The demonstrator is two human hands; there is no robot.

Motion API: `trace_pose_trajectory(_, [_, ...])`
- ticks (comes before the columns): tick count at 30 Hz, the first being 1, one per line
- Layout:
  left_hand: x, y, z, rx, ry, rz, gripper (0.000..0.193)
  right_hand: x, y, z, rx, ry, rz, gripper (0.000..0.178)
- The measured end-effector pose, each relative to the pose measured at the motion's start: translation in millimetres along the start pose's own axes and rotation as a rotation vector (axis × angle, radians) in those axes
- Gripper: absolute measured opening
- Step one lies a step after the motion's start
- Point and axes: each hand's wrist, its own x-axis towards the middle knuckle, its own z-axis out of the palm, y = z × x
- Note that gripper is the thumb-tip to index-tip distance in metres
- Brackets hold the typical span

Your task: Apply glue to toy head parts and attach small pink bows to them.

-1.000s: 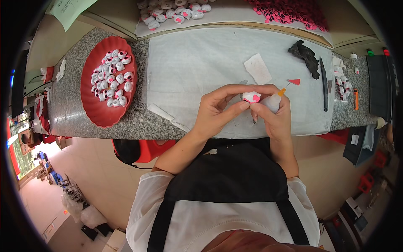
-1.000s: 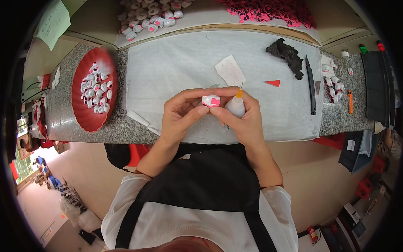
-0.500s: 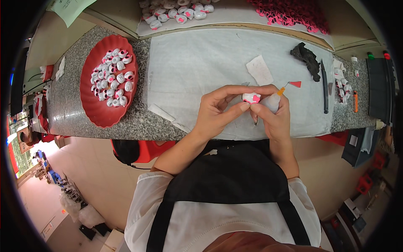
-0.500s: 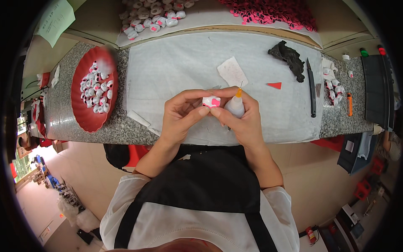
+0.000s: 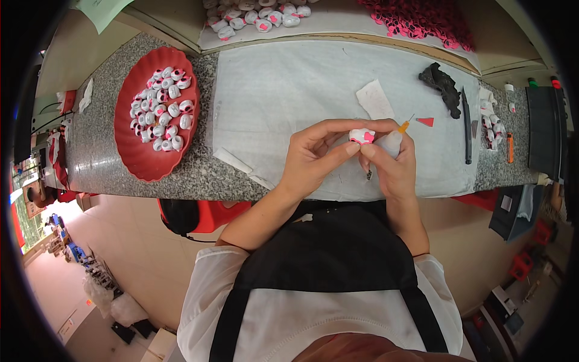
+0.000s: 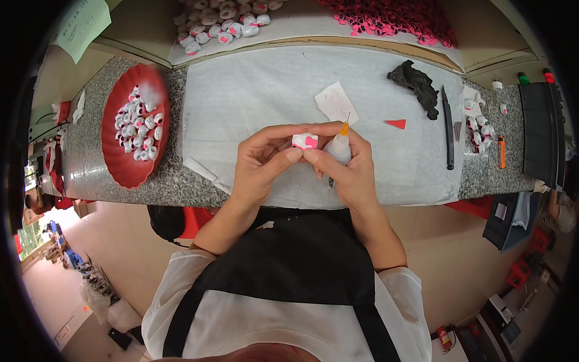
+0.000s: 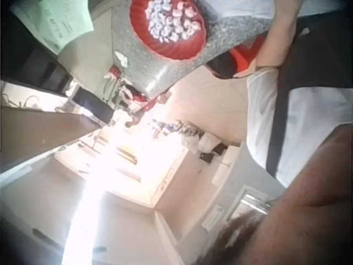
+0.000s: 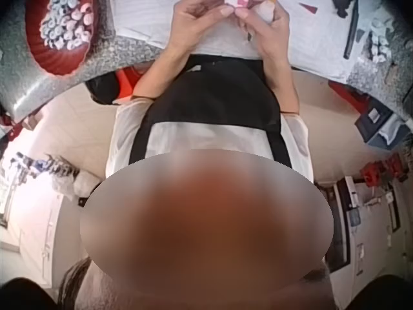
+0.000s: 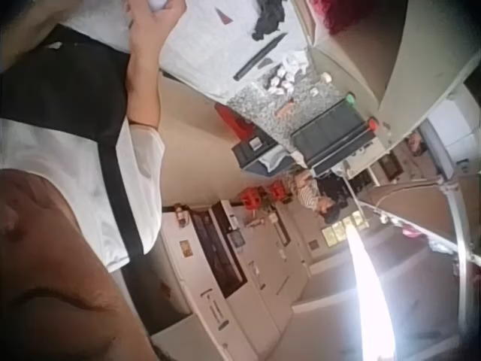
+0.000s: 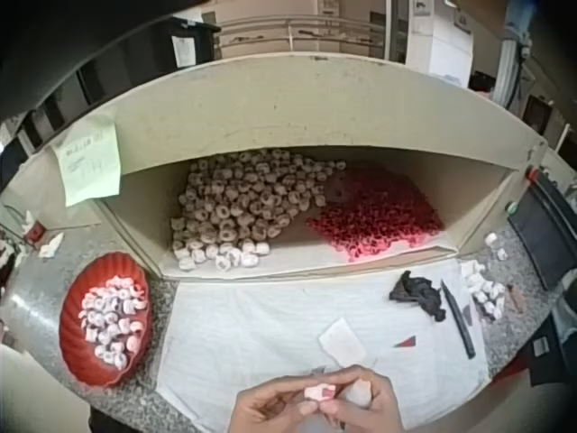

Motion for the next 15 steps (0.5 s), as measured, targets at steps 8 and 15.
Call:
trace_pose_trajectory(8, [-0.3, 3.8, -0.6, -0.096, -0.086, 0.11, 0.019, -3.1, -5.3, 7.3, -0.019, 0.022, 0.029, 0.027])
trace_pose_trajectory(15, [-14.1, 18.1, 3.4, 0.072, -0.024, 0.094, 0.015, -9.9, 3.1, 8.3, -0.044, 0.035, -0.054, 0.027])
